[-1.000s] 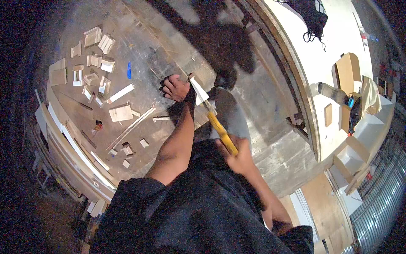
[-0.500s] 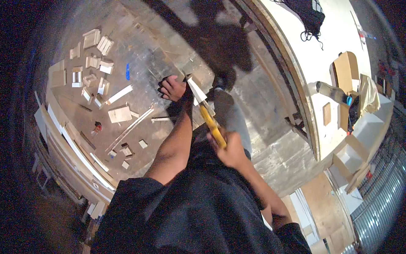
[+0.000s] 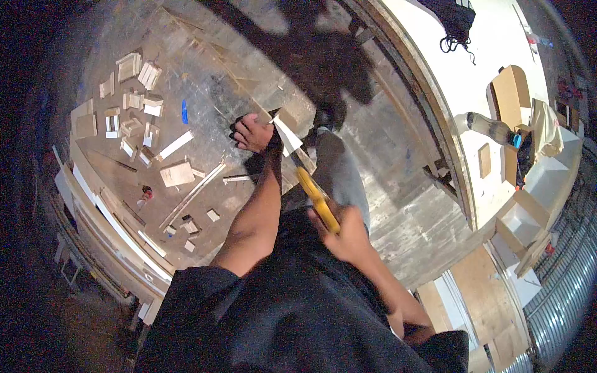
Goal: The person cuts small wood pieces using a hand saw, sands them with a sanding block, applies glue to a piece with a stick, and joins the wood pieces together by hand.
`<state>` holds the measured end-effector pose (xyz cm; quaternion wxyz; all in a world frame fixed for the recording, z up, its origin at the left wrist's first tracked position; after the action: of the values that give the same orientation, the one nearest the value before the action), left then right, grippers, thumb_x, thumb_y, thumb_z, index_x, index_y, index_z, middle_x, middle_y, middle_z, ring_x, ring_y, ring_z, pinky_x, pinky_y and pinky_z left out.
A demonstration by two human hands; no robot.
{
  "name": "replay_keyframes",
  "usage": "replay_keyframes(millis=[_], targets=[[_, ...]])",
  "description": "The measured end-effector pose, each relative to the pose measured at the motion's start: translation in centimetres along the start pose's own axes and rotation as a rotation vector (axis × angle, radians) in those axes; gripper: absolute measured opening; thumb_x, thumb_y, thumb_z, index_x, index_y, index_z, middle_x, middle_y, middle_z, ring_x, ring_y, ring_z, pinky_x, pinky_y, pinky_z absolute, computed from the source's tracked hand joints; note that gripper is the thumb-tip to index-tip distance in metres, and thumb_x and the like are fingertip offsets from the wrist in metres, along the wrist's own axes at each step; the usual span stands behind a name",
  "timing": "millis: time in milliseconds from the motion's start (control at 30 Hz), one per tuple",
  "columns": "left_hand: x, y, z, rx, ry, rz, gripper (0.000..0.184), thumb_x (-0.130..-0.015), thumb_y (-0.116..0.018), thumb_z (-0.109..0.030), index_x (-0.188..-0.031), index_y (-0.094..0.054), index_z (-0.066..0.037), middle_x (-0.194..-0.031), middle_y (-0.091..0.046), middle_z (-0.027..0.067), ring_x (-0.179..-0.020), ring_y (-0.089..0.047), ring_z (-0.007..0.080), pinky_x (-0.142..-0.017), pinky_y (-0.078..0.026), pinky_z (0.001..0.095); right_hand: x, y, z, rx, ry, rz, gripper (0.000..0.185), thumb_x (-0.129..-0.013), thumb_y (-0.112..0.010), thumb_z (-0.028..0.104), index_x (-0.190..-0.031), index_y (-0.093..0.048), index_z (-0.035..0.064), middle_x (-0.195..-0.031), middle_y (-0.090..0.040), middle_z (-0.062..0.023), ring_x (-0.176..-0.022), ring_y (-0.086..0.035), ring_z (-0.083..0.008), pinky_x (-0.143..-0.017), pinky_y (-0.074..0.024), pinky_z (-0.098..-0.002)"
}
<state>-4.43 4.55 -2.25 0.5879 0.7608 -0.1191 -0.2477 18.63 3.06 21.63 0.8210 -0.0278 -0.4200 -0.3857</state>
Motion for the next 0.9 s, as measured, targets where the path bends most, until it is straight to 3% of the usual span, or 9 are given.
replay_keyframes(millis=[100, 267, 433, 567, 633, 667, 767, 800, 900], targets=[[-0.1, 1.5, -0.4, 0.068, -0.061, 0.005, 0.025, -0.076, -0.068, -0.015, -0.095, -0.056, -0.026, -0.099, -0.053, 0.0022, -0.096, -0.051, 0.0301, -0.074, -0.035, 0.0454, -4.8, -1.4, 0.0, 0.037, 0.052, -0.02, 0.023, -0.096, -0.067, 0.022, -0.105, -0.071, 0.0012, -0.073, -0.064, -0.0261, -0.064, -0.067, -0.0362, -0.064, -0.0504, -0.043], [0.1, -0.3, 0.1, 0.029, -0.01, -0.056, 0.023, -0.077, -0.067, -0.012, -0.092, -0.056, -0.026, -0.096, -0.053, 0.002, -0.092, -0.052, 0.0301, -0.073, -0.035, 0.0444, 1.8, 1.1, -0.2, -0.14, 0.075, -0.036, 0.029, -0.096, -0.067, 0.028, -0.099, -0.069, -0.001, -0.074, -0.063, -0.0281, -0.069, -0.067, -0.0407, -0.065, -0.0496, -0.045], [-0.1, 1.3, -0.4, 0.028, -0.101, -0.028, 0.022, -0.077, -0.071, -0.026, -0.092, -0.055, -0.027, -0.098, -0.053, 0.0004, -0.094, -0.052, 0.0286, -0.073, -0.036, 0.0441, -3.8, -1.9, -1.6, 0.048, 0.089, -0.057, 0.031, -0.095, -0.067, 0.028, -0.093, -0.066, -0.0029, -0.074, -0.061, -0.0295, -0.067, -0.062, -0.046, -0.063, -0.0475, -0.0483], [0.0, -0.1, 0.1, 0.025, -0.025, -0.012, 0.021, -0.077, -0.067, -0.018, -0.092, -0.056, -0.027, -0.098, -0.052, 0.0023, -0.094, -0.051, 0.0304, -0.074, -0.035, 0.0458, -0.2, 0.1, -0.2, 0.053, 0.123, -0.034, 0.031, -0.096, -0.066, 0.027, -0.093, -0.065, -0.0035, -0.075, -0.062, -0.0297, -0.068, -0.061, -0.0469, -0.063, -0.0485, -0.0472], [0.0, 0.5, -0.4, 0.053, 0.002, -0.025, 0.021, -0.076, -0.067, -0.017, -0.091, -0.056, -0.026, -0.098, -0.052, 0.0022, -0.094, -0.052, 0.0307, -0.074, -0.035, 0.046, 1.5, 1.3, -0.1, -0.174, 0.07, -0.071, 0.031, -0.096, -0.069, 0.025, -0.086, -0.065, -0.0038, -0.061, -0.049, -0.0141, -0.059, -0.048, -0.0164, -0.056, -0.0422, -0.0377], [0.1, -0.6, 0.2, 0.015, 0.002, -0.007, 0.022, -0.075, -0.068, -0.019, -0.092, -0.056, -0.026, -0.098, -0.052, 0.002, -0.095, -0.052, 0.0315, -0.075, -0.036, 0.0461, 0.5, 1.2, -0.2, -0.1, -0.002, 0.025, 0.028, -0.096, -0.066, 0.026, -0.095, -0.068, -0.0027, -0.075, -0.064, -0.0272, -0.065, -0.062, -0.0436, -0.064, -0.0495, -0.0445], [-0.2, 1.3, -0.6, 0.077, -0.039, 0.034, 0.022, -0.075, -0.067, -0.017, -0.092, -0.056, -0.026, -0.098, -0.052, 0.0019, -0.094, -0.052, 0.0316, -0.074, -0.035, 0.0456, -5.1, -1.1, -1.0, 0.031, 0.028, -0.017, 0.026, -0.095, -0.067, 0.024, -0.101, -0.069, -0.0021, -0.074, -0.066, -0.0243, -0.066, -0.065, -0.0392, -0.065, -0.0505, -0.0434], [-0.2, 1.4, -0.6, 0.068, -0.051, 0.024, 0.021, -0.075, -0.065, -0.014, -0.091, -0.057, -0.026, -0.097, -0.052, 0.002, -0.093, -0.051, 0.0313, -0.073, -0.034, 0.045, -4.9, -1.4, -1.5, -0.036, 0.109, -0.045, 0.026, -0.094, -0.069, 0.022, -0.103, -0.07, -0.002, -0.073, -0.065, -0.0239, -0.066, -0.066, -0.0358, -0.065, -0.0505, -0.0433], [0.2, 0.2, -0.2, 0.038, -0.014, -0.093, 0.02, -0.077, -0.064, -0.012, -0.09, -0.057, -0.026, -0.096, -0.052, 0.0021, -0.092, -0.051, 0.0307, -0.072, -0.033, 0.0446, 1.0, 1.0, 0.2, -0.064, 0.088, -0.036, 0.026, -0.094, -0.069, 0.023, -0.102, -0.07, -0.0014, -0.072, -0.064, -0.025, -0.066, -0.066, -0.0367, -0.065, -0.05, -0.0438]])
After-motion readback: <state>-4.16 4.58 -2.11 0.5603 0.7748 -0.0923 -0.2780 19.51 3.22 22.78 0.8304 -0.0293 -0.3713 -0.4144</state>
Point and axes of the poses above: each hand's wrist, its own x-axis away from the middle knuckle, its own y-axis out of the back of the hand, z = x × y, the point moved 6 cm from there along -x, towards the middle knuckle
